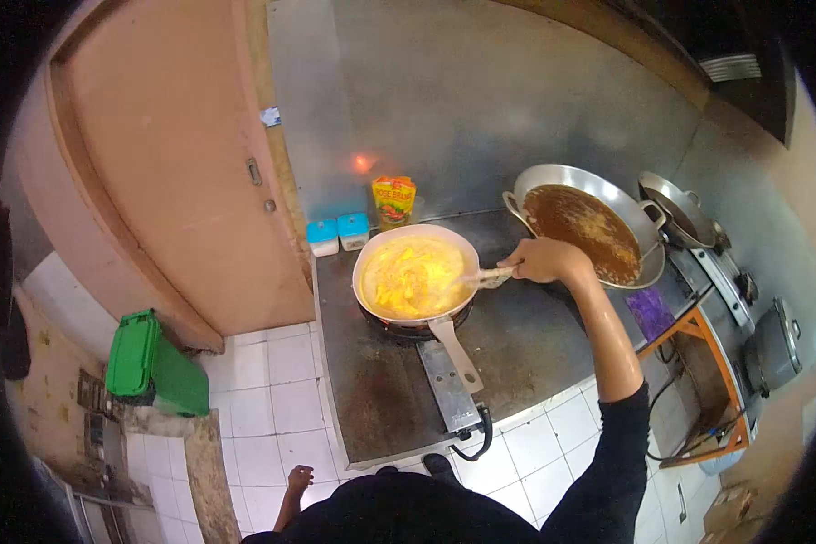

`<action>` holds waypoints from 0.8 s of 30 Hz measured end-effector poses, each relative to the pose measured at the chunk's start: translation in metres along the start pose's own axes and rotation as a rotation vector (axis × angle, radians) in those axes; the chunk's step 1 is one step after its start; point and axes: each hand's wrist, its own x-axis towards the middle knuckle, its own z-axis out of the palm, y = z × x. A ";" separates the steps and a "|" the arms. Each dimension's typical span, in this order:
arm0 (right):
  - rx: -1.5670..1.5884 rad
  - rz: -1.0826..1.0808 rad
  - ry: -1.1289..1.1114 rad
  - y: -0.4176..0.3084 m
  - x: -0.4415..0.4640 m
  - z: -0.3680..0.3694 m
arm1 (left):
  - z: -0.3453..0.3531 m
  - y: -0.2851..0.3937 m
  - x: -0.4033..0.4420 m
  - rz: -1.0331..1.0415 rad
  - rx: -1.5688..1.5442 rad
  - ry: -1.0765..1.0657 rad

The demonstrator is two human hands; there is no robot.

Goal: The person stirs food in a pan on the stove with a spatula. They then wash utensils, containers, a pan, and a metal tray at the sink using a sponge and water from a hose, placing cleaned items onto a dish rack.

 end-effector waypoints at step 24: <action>-0.226 0.070 0.066 -0.048 0.139 0.081 | 0.170 0.019 -0.191 -0.454 -0.209 0.093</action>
